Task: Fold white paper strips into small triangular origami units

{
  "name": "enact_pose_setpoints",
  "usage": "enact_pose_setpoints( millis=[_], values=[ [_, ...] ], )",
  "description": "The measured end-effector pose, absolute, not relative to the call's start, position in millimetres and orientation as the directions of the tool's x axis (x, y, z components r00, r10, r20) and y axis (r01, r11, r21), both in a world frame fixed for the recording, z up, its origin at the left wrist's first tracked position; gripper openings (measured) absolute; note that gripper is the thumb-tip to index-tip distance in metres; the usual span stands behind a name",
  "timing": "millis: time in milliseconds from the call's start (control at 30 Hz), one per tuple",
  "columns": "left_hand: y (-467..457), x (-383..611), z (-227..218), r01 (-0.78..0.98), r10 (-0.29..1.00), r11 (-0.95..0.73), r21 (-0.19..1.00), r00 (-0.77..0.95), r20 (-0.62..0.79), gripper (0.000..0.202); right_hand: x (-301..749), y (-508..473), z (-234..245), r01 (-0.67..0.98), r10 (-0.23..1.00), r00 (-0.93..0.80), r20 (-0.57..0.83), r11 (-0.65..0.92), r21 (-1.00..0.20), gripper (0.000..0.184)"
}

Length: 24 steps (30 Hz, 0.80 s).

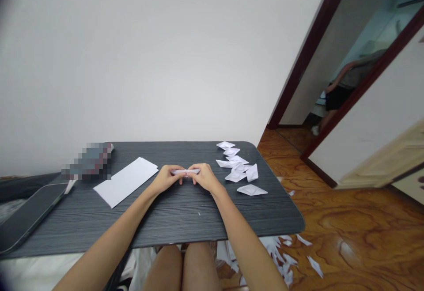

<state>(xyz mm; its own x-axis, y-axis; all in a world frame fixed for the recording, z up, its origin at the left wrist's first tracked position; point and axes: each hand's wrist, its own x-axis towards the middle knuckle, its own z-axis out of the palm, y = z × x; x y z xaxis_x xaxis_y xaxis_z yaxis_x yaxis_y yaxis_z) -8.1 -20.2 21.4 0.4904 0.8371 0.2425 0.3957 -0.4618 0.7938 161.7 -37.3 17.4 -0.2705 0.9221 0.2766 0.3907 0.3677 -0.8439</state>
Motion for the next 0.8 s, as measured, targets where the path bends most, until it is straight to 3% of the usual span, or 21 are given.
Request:
enact_pose_setpoints(
  millis=[100, 233, 400, 633, 800],
  values=[
    [-16.8, -8.8, 16.7, 0.328, 0.84, -0.403, 0.855, 0.503, 0.203, 0.034, 162.6, -37.0, 16.9, 0.387, 0.924, -0.282, 0.257, 0.354, -0.851, 0.023],
    [-12.5, -8.7, 10.2, 0.133, 0.842, -0.176, 0.975, 0.534, 0.079, 0.041, 167.0, -34.2, 16.9, 0.377, 0.925, -0.288, 0.247, 0.347, -0.859, 0.023],
    [-10.6, -11.8, 8.8, 0.044, 0.837, 0.008, 0.999, 0.546, -0.031, 0.042, 170.6, -32.7, 17.2, 0.383, 0.894, -0.375, 0.245, 0.39, -0.838, 0.028],
    [-8.0, -29.5, 19.9, 0.009, 0.944, -0.095, 0.995, 0.319, 0.087, 0.048, 183.1, -29.3, 10.8, 0.382, 0.915, -0.329, 0.234, 0.356, -0.853, 0.03],
    [-12.9, -30.2, 23.2, 0.176, 0.876, -0.267, 0.947, 0.455, 0.162, 0.038, 185.2, -29.3, 9.8, 0.344, 0.92, -0.314, 0.236, 0.342, -0.874, 0.027]
  ],
)
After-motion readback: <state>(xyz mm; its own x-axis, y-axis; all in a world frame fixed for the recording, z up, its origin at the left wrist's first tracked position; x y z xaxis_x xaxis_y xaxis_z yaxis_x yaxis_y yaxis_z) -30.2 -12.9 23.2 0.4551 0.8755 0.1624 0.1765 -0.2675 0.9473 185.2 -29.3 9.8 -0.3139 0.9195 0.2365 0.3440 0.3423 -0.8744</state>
